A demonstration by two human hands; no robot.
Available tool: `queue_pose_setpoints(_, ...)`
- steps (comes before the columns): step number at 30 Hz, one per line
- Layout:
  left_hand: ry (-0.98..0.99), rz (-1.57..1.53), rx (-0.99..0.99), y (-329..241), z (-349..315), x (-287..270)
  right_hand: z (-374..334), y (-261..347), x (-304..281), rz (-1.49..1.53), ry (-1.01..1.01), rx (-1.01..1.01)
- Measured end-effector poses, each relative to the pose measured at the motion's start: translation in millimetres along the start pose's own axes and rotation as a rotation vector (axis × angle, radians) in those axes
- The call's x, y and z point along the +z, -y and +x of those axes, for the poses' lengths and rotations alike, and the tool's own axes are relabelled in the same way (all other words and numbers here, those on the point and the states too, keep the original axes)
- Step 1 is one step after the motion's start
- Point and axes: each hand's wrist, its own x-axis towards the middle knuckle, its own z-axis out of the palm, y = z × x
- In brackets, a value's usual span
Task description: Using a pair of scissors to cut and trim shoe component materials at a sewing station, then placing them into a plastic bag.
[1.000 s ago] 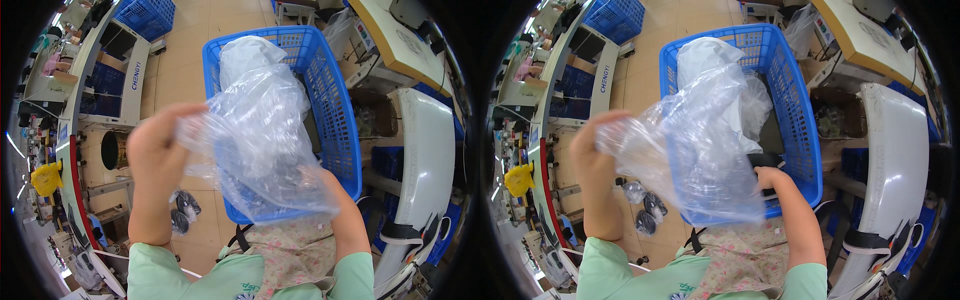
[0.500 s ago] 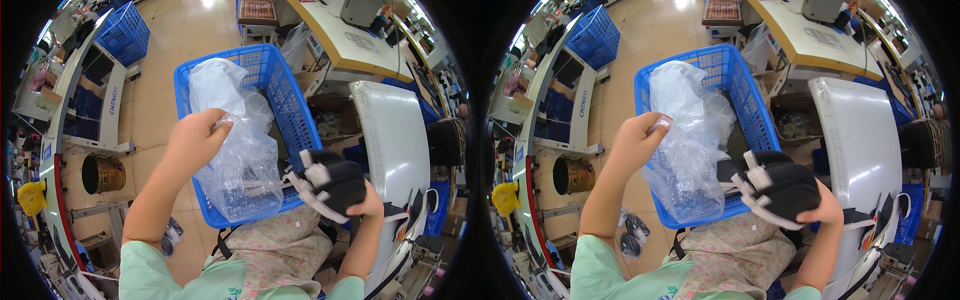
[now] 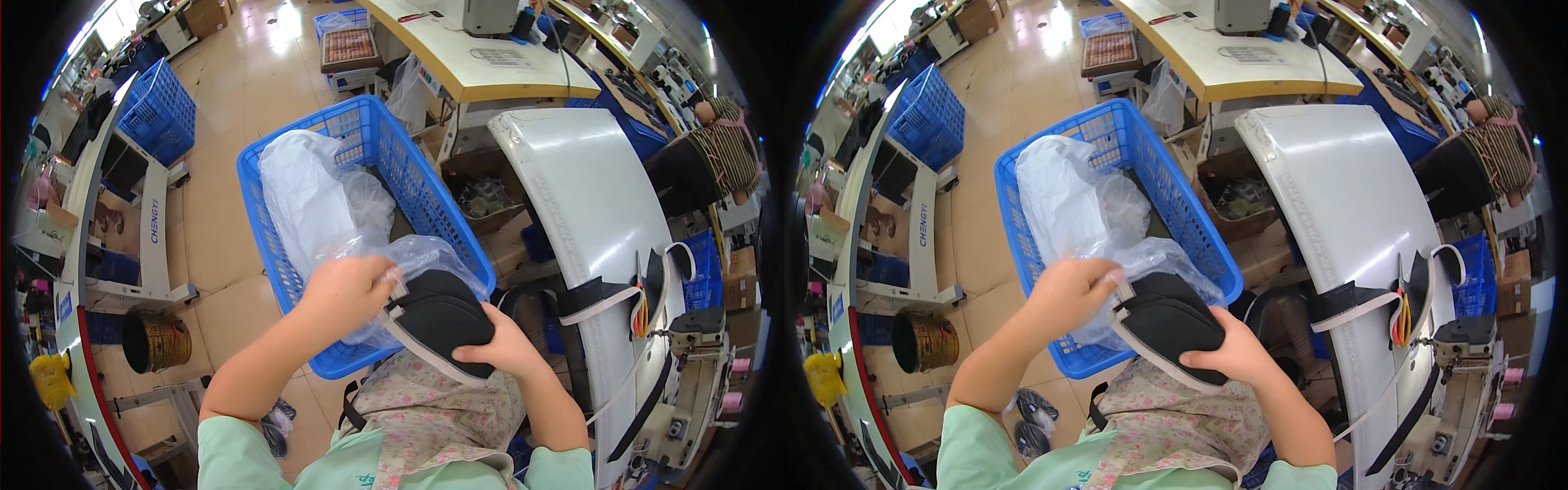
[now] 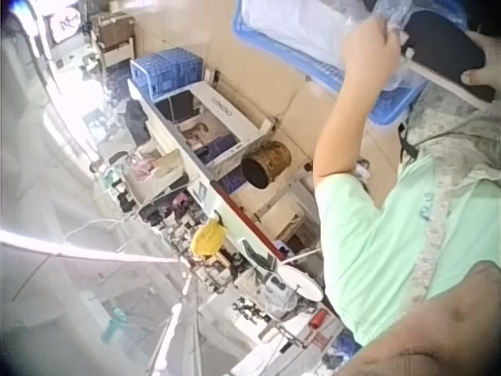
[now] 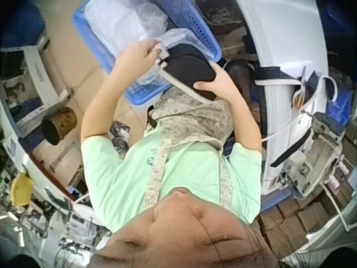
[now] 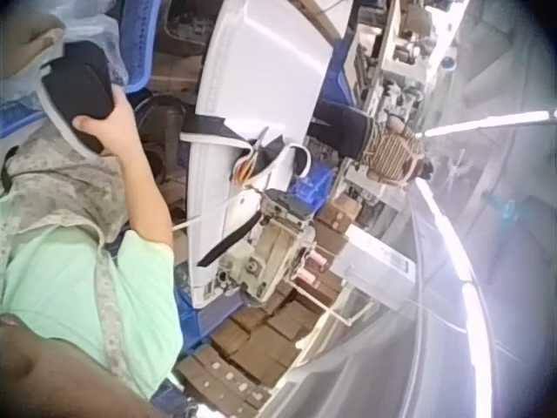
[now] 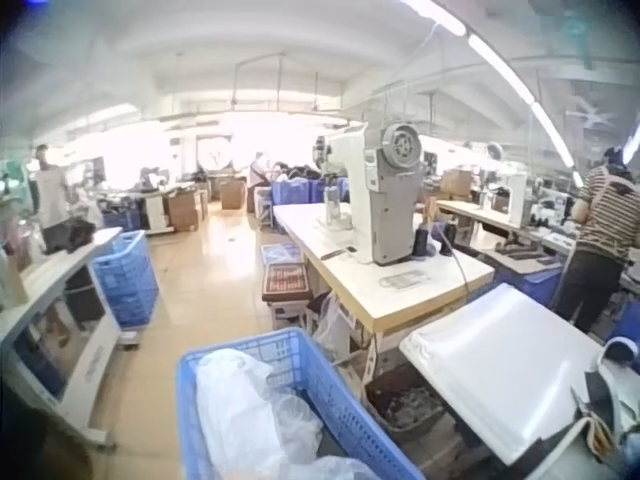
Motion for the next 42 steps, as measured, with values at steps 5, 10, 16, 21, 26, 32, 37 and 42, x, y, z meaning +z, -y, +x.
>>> queue_pose_setpoints(5, 0.120, -0.057, 0.037, -19, -7, 12, 19, -16, 8, -0.098, -0.056, 0.019)
queue_pose_setpoints(10, 0.018, 0.014, 0.518, -45, -30, 51, 32, -58, 28, 0.675, 0.119, 0.264)
queue_pose_setpoints(16, 0.153, -0.060, 0.471, -36, -64, 73, 44, -28, 37, 1.187, 0.201, 0.311)
queue_pose_setpoints(21, -0.028, -0.270, 0.532, -24, -63, 81, 60, -3, 64, 1.238, 0.186, 0.254)
queue_pose_setpoints(26, 0.131, -0.516, 0.508, 10, -65, 55, 58, -1, 55, 1.284, 0.288, 0.402)
queue_pose_setpoints(32, 0.070, -0.424, 0.688, -27, -63, 68, 77, 6, 73, 0.907, 0.166, 0.225)
queue_pose_setpoints(37, 0.156, -0.679, 0.047, 7, -93, 106, 105, -13, 76, 1.345, 0.230, 0.234)
queue_pose_setpoints(42, 0.359, -1.268, -0.178, -19, -94, 112, 134, -28, 110, 1.241, 0.159, 0.204)
